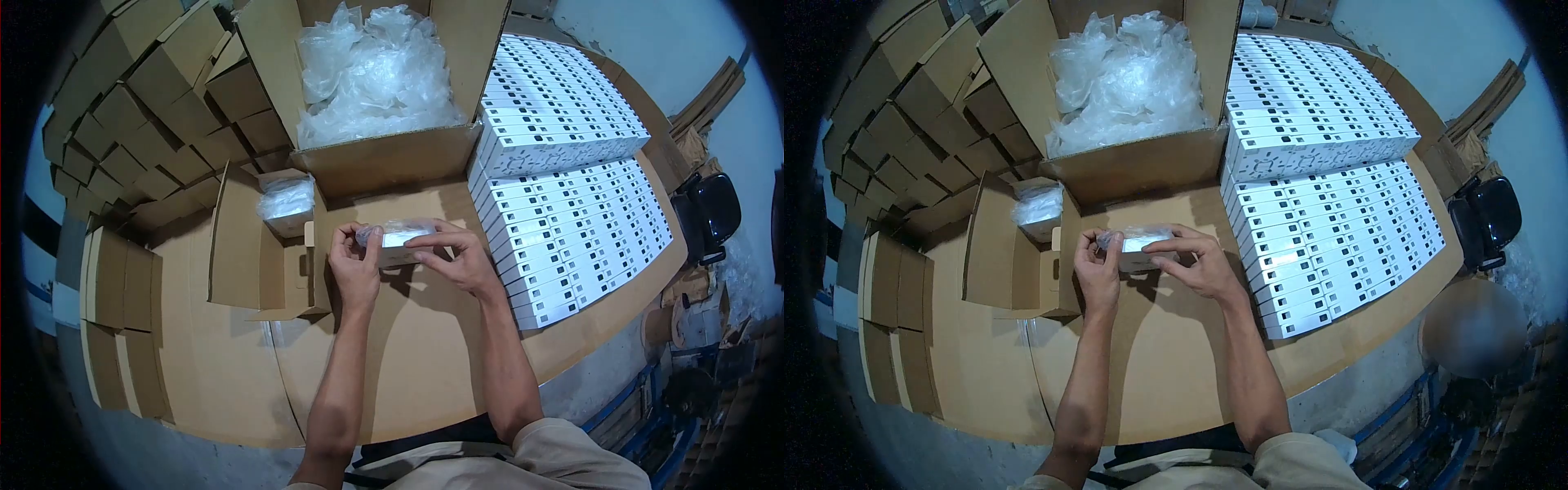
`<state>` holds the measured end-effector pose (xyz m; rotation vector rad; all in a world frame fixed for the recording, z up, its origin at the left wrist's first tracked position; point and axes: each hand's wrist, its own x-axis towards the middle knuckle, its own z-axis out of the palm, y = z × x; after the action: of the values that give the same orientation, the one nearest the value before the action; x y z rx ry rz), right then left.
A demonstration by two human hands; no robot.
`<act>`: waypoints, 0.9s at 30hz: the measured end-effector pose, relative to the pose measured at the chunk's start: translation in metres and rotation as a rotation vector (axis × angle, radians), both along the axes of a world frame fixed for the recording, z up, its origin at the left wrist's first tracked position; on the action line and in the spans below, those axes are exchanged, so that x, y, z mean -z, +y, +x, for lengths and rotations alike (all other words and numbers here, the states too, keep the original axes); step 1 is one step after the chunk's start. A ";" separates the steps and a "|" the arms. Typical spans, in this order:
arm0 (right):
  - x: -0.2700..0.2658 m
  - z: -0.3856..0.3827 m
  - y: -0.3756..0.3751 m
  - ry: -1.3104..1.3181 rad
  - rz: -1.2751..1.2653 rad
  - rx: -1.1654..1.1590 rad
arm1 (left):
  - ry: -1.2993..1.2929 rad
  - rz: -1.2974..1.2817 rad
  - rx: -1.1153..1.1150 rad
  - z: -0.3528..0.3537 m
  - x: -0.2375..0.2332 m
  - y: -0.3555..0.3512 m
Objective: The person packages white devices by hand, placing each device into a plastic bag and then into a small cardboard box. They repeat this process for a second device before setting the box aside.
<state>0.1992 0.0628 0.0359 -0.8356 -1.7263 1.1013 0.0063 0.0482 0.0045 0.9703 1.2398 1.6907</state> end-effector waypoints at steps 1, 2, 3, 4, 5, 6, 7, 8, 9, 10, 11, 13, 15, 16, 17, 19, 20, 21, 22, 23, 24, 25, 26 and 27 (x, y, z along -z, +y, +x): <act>-0.001 -0.001 0.000 -0.035 -0.022 0.005 | -0.002 -0.004 0.005 0.000 0.000 0.000; -0.001 -0.002 0.000 -0.069 -0.043 0.009 | -0.003 -0.007 0.009 -0.001 0.001 0.000; -0.001 -0.003 0.001 -0.082 -0.040 0.023 | -0.005 -0.010 0.012 -0.001 0.001 0.000; 0.000 -0.003 0.002 -0.095 -0.036 0.038 | -0.003 -0.010 0.009 -0.001 0.000 0.000; 0.000 -0.003 0.002 -0.108 -0.032 0.051 | -0.002 -0.009 0.006 -0.001 0.000 0.000; 0.000 -0.005 0.002 -0.099 -0.034 0.070 | 0.000 -0.010 0.004 0.000 -0.001 0.000; -0.002 -0.006 0.000 -0.090 -0.036 0.089 | 0.000 -0.008 0.004 0.000 0.000 0.000; -0.002 -0.007 -0.001 -0.081 -0.038 0.108 | 0.000 -0.005 0.004 0.000 0.001 0.000; -0.001 -0.007 0.000 -0.078 -0.034 0.099 | 0.000 -0.002 0.003 0.000 0.001 0.000; 0.000 -0.007 0.001 -0.075 -0.031 0.090 | 0.004 0.001 0.004 0.000 0.001 0.000; 0.001 -0.006 0.002 -0.072 -0.028 0.081 | 0.008 0.005 0.006 0.000 -0.001 -0.001; -0.001 -0.007 0.001 -0.061 -0.054 0.077 | 0.025 0.017 0.007 0.001 -0.001 -0.001; -0.001 -0.006 0.001 -0.077 -0.051 0.083 | 0.051 0.033 0.006 0.000 -0.001 -0.001; 0.000 -0.005 0.001 -0.097 -0.034 0.092 | 0.050 0.039 0.004 0.000 0.001 -0.001; 0.001 -0.005 0.001 -0.118 -0.018 0.102 | 0.049 0.046 0.002 0.000 0.003 -0.001; -0.001 -0.005 0.001 -0.115 -0.060 0.099 | 0.057 0.052 -0.004 0.001 0.004 -0.001; -0.002 -0.005 0.001 -0.114 -0.081 0.098 | 0.066 0.050 -0.008 0.001 0.003 -0.002; -0.003 -0.005 0.001 -0.122 -0.079 0.099 | 0.075 0.048 -0.012 0.002 0.001 -0.003; -0.003 -0.005 0.001 -0.131 -0.077 0.099 | 0.070 0.066 -0.035 0.004 -0.001 -0.004; -0.003 -0.004 0.001 -0.139 -0.074 0.100 | 0.064 0.085 -0.058 0.007 -0.005 -0.006; -0.001 -0.004 0.002 -0.123 -0.093 0.098 | 0.059 0.104 -0.081 0.010 -0.008 -0.006; 0.003 -0.004 0.003 -0.107 -0.112 0.096 | 0.162 0.197 -0.160 0.014 -0.009 -0.007; 0.005 -0.003 0.004 -0.091 -0.130 0.094 | 0.265 0.291 -0.239 0.019 -0.010 -0.006; 0.004 -0.003 0.004 -0.098 -0.122 0.097 | 0.369 0.384 -0.318 0.021 -0.012 -0.007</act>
<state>0.1963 0.0663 0.0323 -1.0544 -1.6923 1.1250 0.0277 0.0416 0.0160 1.4246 1.3871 2.1174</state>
